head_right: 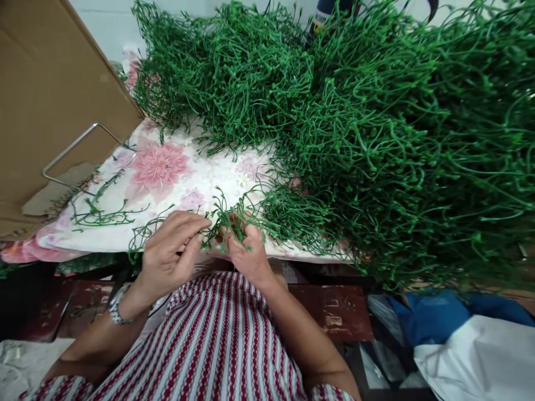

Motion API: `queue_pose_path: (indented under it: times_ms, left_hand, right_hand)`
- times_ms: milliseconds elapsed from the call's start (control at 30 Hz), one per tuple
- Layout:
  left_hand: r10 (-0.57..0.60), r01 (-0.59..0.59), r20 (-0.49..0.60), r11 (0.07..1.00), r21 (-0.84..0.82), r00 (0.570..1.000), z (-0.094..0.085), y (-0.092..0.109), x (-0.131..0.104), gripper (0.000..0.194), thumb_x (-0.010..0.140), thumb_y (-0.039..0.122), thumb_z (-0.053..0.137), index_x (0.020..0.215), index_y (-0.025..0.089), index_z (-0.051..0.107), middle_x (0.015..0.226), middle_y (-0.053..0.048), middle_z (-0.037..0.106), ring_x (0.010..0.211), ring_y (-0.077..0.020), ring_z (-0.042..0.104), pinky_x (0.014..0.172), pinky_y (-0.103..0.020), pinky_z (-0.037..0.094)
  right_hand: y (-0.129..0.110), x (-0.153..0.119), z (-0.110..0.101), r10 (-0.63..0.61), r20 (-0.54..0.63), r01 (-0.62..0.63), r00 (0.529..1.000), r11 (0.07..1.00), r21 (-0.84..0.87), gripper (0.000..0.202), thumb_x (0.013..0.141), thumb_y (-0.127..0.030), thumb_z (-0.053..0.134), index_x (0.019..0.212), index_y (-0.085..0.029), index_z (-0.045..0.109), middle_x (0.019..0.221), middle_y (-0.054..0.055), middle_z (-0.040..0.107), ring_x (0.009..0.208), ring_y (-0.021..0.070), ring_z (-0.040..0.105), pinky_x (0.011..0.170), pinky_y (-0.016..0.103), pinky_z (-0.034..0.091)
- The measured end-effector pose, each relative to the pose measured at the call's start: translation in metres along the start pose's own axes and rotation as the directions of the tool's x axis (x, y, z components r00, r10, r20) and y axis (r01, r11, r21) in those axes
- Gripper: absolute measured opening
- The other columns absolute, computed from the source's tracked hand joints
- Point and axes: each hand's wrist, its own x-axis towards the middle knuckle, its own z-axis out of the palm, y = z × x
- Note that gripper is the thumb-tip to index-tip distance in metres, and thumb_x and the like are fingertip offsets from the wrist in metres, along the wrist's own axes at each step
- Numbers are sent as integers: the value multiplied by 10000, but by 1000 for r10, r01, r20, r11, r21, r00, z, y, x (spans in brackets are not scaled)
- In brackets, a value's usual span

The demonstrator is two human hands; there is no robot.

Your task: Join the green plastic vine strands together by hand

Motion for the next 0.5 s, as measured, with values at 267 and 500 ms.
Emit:
queue_pose_path:
  times_ms: [267, 500]
  left_hand:
    - [-74, 62, 172, 995, 73, 982, 11, 0, 17, 173, 785, 59, 466, 845, 144, 604, 814, -63, 643, 797, -168, 577, 751, -329, 464]
    - [94, -97, 21, 975, 198, 995, 4, 2, 12, 125, 739, 62, 528, 795, 167, 570, 766, -51, 630, 736, -167, 569, 692, -326, 434]
  right_hand:
    - [5, -5, -1, -107, 77, 114, 991, 989, -98, 133, 835, -268, 474, 912, -196, 556, 845, 52, 622, 799, 175, 583, 751, 323, 484]
    - [3, -3, -9, -258, 174, 288, 950, 941, -176, 178, 850, -199, 460, 986, -199, 575, 1019, 67, 643, 936, 173, 600, 855, 327, 482]
